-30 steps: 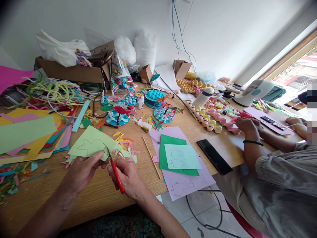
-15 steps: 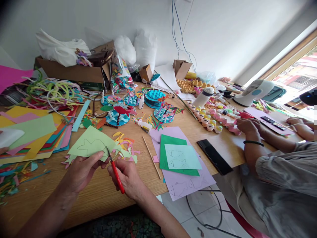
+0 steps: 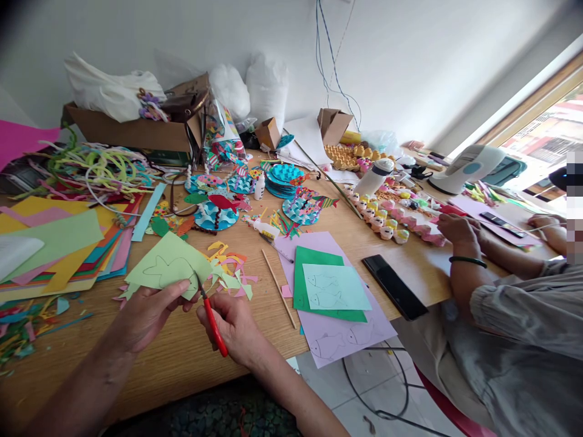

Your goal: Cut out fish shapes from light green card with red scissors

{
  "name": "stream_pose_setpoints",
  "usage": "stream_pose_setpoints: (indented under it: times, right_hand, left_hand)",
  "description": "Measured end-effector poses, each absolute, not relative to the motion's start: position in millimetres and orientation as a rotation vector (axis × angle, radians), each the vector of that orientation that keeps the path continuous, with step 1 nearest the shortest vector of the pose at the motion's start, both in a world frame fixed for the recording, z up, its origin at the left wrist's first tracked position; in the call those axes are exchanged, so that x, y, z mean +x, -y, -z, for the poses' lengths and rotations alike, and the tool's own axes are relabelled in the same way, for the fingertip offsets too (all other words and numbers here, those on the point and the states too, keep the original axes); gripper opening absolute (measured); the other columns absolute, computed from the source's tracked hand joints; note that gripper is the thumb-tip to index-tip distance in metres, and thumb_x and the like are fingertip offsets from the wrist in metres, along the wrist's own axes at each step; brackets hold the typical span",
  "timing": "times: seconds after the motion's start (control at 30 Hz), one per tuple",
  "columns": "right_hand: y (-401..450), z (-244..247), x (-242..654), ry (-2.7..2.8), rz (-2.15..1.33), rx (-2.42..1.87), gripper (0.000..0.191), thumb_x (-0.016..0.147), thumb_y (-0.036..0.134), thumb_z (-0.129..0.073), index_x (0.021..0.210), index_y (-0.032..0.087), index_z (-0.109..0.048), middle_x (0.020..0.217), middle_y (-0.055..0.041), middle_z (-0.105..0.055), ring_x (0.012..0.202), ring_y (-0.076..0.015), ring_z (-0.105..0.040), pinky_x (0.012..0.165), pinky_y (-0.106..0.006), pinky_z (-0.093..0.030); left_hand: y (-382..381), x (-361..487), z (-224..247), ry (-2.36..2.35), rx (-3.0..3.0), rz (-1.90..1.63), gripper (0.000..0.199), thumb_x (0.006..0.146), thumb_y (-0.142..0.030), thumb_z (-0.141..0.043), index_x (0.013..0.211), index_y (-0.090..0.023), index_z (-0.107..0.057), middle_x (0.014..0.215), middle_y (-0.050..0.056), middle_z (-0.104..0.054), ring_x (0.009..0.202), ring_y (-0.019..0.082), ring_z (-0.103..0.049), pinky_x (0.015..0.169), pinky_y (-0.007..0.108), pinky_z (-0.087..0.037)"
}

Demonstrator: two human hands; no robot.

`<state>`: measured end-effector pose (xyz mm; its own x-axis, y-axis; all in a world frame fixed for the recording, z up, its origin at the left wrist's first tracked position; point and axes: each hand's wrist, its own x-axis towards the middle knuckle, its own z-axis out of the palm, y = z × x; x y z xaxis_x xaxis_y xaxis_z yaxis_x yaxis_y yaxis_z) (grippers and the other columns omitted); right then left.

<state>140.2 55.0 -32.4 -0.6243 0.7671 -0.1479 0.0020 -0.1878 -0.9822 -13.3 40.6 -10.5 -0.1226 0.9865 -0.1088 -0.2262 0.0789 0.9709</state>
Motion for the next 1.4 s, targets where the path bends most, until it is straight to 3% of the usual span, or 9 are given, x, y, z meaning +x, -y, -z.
stream_pose_setpoints:
  times: [0.77,1.4]
  right_hand:
    - [-56.3,35.4,141.1,1.642,-1.808,-0.897,0.040,0.083,0.053,-0.052,0.064,0.019,-0.042,0.052,0.0062,-0.038,0.043,-0.0054,-0.033,0.038,-0.017,-0.028]
    - [-55.4,33.3,137.8,1.578,-1.847,-0.889,0.042,0.082,0.054,-0.052,0.061,0.020,-0.040,0.046,0.0072,-0.040,0.038,-0.0060,-0.035,0.037,-0.018,-0.029]
  left_hand:
    - [-40.5,-19.3,16.4,-1.177,1.036,-1.253,0.019,0.078,-0.024,-0.056,0.060,-0.018,-0.059,0.062,-0.001,-0.057,0.058,0.013,-0.051,0.051,0.023,-0.045]
    - [-43.0,-7.1,9.3,-1.287,0.870,-1.453,0.016,0.066,-0.030,-0.069,0.061,-0.020,-0.059,0.060,-0.004,-0.056,0.056,0.012,-0.050,0.049,0.022,-0.046]
